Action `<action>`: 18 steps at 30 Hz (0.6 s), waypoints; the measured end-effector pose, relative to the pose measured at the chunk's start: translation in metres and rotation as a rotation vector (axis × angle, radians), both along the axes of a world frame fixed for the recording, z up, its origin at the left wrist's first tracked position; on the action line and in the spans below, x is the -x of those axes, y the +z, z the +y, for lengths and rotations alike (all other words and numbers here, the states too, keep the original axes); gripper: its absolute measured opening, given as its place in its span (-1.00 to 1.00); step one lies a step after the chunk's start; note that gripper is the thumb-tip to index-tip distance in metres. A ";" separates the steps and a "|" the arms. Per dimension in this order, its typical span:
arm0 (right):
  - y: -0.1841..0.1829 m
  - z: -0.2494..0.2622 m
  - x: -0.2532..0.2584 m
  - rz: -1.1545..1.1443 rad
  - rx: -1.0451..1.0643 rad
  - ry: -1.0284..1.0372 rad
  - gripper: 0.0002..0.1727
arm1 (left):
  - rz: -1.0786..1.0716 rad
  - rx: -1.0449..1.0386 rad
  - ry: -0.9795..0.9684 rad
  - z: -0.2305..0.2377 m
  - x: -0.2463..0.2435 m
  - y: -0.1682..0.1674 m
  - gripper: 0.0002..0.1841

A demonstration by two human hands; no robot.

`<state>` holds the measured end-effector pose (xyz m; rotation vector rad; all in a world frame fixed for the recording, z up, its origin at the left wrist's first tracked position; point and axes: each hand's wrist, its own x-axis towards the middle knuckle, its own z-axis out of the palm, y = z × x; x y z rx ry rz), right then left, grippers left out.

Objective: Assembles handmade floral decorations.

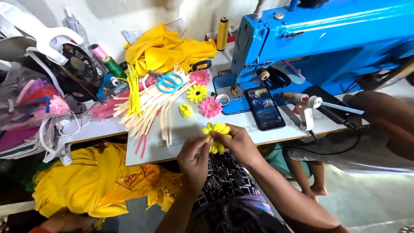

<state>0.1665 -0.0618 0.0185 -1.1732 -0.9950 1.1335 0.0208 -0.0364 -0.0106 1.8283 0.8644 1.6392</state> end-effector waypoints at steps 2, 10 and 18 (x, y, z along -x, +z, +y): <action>0.000 0.001 0.000 -0.010 0.003 0.013 -0.91 | -0.050 0.060 -0.019 0.002 0.001 0.000 -0.89; 0.004 0.003 -0.008 -0.027 0.058 0.117 -0.90 | -0.214 0.519 -0.247 0.006 0.014 0.019 -0.73; 0.006 0.006 -0.003 0.018 0.055 0.020 -0.97 | -0.219 0.387 -0.176 0.003 0.010 0.015 -0.86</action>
